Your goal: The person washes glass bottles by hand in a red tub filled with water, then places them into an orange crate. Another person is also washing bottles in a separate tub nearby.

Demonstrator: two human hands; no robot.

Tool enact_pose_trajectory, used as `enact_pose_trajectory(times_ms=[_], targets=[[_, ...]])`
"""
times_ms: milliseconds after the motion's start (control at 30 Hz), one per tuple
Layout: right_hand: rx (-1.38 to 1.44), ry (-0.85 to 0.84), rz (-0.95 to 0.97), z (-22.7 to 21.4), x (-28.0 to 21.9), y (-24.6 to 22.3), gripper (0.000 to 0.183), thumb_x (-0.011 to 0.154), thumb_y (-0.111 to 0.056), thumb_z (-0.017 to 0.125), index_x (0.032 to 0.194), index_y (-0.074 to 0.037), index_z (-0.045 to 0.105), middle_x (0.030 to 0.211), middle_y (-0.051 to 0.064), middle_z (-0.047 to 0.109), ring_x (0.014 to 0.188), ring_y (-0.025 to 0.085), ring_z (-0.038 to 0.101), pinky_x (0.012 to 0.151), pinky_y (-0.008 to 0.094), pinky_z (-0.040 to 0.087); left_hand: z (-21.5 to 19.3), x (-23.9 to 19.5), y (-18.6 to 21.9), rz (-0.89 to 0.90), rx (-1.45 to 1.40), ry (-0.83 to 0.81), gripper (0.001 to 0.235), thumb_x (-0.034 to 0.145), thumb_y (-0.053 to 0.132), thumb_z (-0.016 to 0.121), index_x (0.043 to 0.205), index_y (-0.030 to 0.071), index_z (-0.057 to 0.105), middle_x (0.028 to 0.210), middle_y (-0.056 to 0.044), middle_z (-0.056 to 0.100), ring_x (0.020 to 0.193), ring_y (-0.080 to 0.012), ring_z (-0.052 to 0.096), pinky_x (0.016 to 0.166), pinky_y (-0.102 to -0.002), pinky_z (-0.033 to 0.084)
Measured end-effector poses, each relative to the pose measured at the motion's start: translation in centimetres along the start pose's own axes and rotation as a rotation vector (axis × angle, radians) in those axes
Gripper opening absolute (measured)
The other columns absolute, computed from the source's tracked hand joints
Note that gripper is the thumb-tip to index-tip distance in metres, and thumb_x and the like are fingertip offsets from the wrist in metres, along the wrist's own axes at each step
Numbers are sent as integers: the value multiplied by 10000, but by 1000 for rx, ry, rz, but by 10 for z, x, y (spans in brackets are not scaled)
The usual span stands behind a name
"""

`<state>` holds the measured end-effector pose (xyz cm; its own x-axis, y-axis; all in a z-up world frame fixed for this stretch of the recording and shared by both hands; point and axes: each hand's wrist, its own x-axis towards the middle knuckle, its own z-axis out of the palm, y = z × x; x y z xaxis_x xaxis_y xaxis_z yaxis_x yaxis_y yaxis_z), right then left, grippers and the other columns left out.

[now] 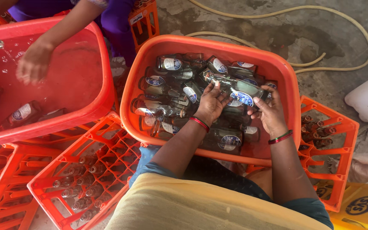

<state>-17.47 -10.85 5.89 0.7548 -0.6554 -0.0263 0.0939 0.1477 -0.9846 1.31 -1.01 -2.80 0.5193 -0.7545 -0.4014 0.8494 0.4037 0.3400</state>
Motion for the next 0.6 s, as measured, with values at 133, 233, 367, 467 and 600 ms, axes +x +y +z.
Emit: enact_pose_trajectory(times_ms=[133,233,367,467,600], targets=[[-33,73,-172,-2,4,6,484,996,-158,714,1385,-133,427,1052,82,671,705,166,694,509,242,545,5,-3,-2,-21,19,-13,707,933,238,694,1524,176,310,1363,-135,523,1169,-356,608,971,-510,558],[-26,120,-250,-1,5,10,463,1017,-180,717,1373,-126,426,1057,81,669,691,153,679,508,235,530,6,-8,-3,-28,35,-18,750,919,261,719,1536,154,305,1279,-143,560,1124,-329,633,937,-466,582],[-23,160,-313,-1,3,9,466,1030,-208,716,1379,-120,419,1055,84,684,667,125,651,510,222,506,8,-13,-5,-30,52,-23,803,924,288,737,1567,130,284,1139,-101,558,1056,-303,664,919,-433,603],[-48,183,-361,1,1,8,468,1040,-218,715,1380,-114,411,1055,83,689,654,114,635,511,216,491,9,-18,-4,-36,65,-59,816,916,315,739,1568,117,289,1146,-103,566,1016,-279,684,895,-408,603],[-83,236,-388,4,1,5,453,1056,-226,717,1377,-101,424,1045,80,693,663,102,629,524,218,497,13,-23,-4,-71,108,-22,777,967,372,689,1556,134,242,1247,-115,574,1046,-265,682,907,-392,586]])
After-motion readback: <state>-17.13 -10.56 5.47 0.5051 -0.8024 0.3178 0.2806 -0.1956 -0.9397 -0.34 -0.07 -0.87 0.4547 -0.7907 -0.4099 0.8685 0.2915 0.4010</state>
